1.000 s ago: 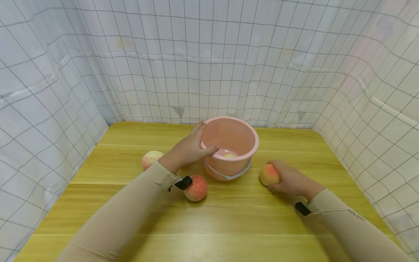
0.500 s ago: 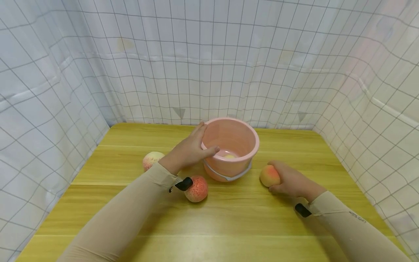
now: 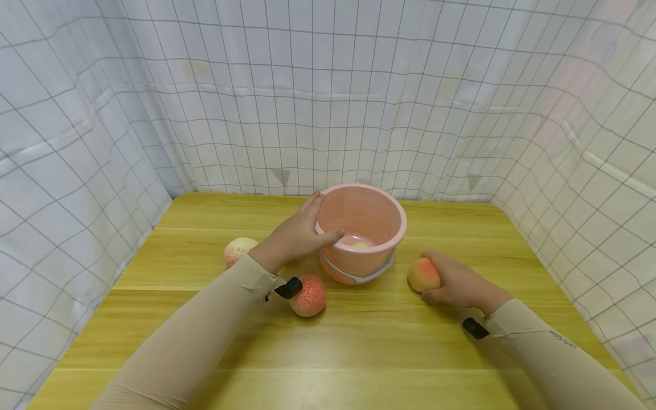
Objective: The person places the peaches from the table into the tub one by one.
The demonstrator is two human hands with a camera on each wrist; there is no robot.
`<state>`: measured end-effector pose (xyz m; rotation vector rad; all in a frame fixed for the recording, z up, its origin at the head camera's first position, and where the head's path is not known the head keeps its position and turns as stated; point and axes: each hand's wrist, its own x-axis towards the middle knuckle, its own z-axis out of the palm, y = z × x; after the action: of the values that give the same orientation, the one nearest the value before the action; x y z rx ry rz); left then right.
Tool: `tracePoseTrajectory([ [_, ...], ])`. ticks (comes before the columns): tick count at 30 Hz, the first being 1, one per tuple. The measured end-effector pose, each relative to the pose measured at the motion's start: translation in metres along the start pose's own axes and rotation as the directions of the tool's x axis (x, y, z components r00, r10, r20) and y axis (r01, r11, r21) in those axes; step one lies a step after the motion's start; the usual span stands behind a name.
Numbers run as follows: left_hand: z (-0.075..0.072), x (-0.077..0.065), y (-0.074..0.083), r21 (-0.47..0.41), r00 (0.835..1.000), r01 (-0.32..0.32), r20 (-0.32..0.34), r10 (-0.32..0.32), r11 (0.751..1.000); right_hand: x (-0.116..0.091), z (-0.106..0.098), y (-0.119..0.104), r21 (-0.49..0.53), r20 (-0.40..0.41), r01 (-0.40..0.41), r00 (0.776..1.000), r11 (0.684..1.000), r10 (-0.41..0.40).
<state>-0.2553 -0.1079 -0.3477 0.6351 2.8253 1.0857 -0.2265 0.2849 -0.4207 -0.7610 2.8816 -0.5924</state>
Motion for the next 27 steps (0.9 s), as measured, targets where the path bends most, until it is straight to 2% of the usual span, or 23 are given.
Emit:
tracePoseTrajectory([
  [11,0.000,0.000,0.002,-0.006,1.000,0.001,0.001,-0.001,1.000,-0.003,-0.012,-0.012,0.037,-0.035,-0.025,0.999,0.999,0.026],
  [20,-0.001,-0.001,0.003,0.007,1.000,0.007,0.009,-0.007,1.000,-0.003,-0.020,-0.013,0.013,-0.062,0.007,0.998,1.000,-0.006],
  [27,-0.001,0.000,0.003,0.016,1.000,0.015,0.014,-0.016,1.000,-0.002,-0.026,-0.014,0.021,-0.059,-0.009,0.998,1.000,0.011],
])
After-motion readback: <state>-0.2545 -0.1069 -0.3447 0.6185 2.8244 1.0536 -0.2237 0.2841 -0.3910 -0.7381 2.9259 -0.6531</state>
